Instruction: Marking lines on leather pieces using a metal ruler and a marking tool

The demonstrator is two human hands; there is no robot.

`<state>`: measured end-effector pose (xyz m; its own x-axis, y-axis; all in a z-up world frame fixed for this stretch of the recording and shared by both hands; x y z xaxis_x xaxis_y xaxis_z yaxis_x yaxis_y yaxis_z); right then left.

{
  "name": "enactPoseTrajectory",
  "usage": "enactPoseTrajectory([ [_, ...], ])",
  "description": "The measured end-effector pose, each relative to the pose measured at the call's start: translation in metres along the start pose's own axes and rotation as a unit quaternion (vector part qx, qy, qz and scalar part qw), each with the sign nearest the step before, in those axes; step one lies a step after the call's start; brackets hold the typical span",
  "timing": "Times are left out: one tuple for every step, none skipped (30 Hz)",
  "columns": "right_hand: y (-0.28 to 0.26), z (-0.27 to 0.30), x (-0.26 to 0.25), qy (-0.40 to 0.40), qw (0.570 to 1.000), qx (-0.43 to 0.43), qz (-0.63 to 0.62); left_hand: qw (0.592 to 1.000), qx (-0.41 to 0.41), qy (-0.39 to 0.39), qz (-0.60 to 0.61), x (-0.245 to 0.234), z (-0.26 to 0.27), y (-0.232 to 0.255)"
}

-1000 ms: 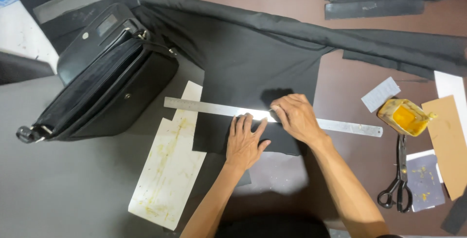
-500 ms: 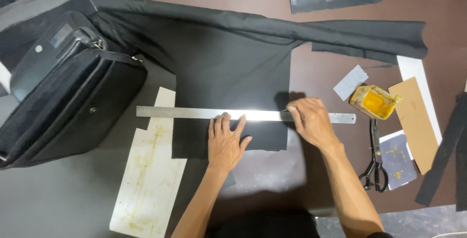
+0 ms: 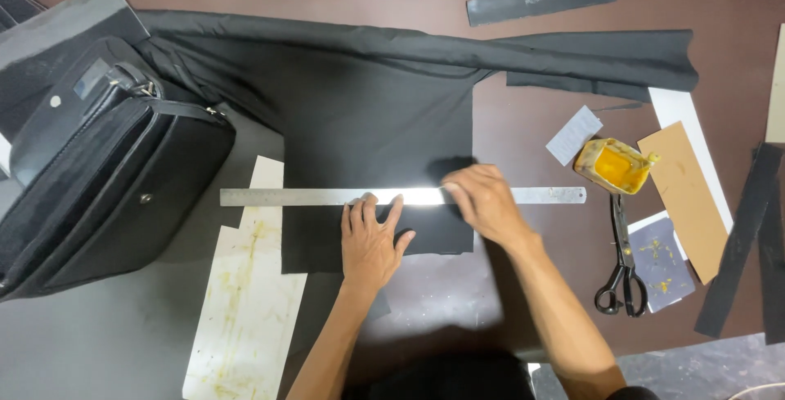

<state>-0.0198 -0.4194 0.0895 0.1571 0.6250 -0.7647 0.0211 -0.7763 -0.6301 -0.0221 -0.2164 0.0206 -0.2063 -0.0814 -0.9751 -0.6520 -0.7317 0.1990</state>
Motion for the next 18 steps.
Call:
enactPoseTrajectory([
  [-0.007,-0.005,0.009,-0.001,1.0,-0.013,-0.023,1.0,0.0,-0.003,-0.003,0.0,0.0,0.0],
  [-0.015,-0.01,0.018,-0.002,0.999,-0.027,-0.045,1.0,0.0,-0.006,-0.007,0.0,0.001,-0.001],
  [-0.019,-0.013,0.017,-0.003,0.998,-0.03,-0.047,1.0,-0.003,-0.006,-0.008,-0.001,0.0,-0.001],
  [-0.024,-0.016,0.018,-0.01,0.998,-0.04,-0.053,1.0,-0.004,-0.015,-0.005,0.0,0.0,-0.002],
  [-0.03,-0.017,0.019,-0.02,0.997,-0.05,-0.059,1.0,-0.006,-0.024,0.001,0.001,0.001,-0.001],
  [-0.021,-0.012,0.018,-0.023,0.997,-0.052,-0.06,1.0,-0.01,-0.025,0.001,0.001,0.001,-0.002],
  [-0.01,-0.009,0.016,-0.016,0.998,-0.041,-0.037,1.0,-0.011,-0.026,0.005,0.001,0.001,-0.002],
  [0.002,-0.006,0.013,-0.008,0.999,-0.029,-0.014,1.0,-0.011,-0.028,0.008,0.002,0.0,-0.002],
  [-0.003,-0.008,0.014,-0.009,0.999,-0.029,-0.014,1.0,-0.011,-0.028,0.008,0.003,0.001,-0.002],
  [-0.007,-0.01,0.014,-0.008,0.999,-0.034,-0.018,1.0,-0.012,-0.014,0.002,0.003,0.001,-0.002],
  [-0.011,-0.011,0.013,-0.004,0.999,-0.034,-0.02,1.0,-0.006,0.0,-0.005,0.002,-0.001,-0.002],
  [-0.016,-0.012,0.017,0.001,0.999,-0.031,-0.02,1.0,-0.001,-0.001,-0.007,0.001,-0.001,0.0],
  [-0.022,-0.014,0.022,-0.01,0.998,-0.036,-0.046,1.0,-0.003,-0.01,-0.004,0.0,-0.001,0.0],
  [-0.029,-0.016,0.029,-0.021,0.996,-0.041,-0.072,1.0,-0.005,-0.02,-0.001,0.0,-0.001,-0.001],
  [-0.023,-0.015,0.026,-0.022,0.996,-0.041,-0.073,1.0,-0.007,-0.021,-0.001,0.002,-0.001,-0.002],
  [-0.019,-0.014,0.024,-0.017,0.997,-0.044,-0.059,1.0,-0.005,-0.011,-0.004,0.002,-0.001,-0.003],
  [-0.014,-0.012,0.021,-0.014,0.998,-0.046,-0.044,1.0,-0.003,0.0,-0.005,0.002,-0.001,-0.002],
  [-0.008,-0.006,0.013,-0.017,0.998,-0.046,-0.044,1.0,-0.005,-0.001,-0.003,0.002,0.001,-0.004],
])
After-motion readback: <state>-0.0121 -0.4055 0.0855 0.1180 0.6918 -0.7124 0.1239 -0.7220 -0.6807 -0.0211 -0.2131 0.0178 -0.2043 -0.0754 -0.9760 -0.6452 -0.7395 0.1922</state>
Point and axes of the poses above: each hand's wrist, its own z-axis away from the middle knuckle, its own x-axis out of the palm, y = z × x, the point moved 7 cm from there along -z, towards the middle knuckle, and after that the axes turned 9 degrees about x, right-handed, at the moved point
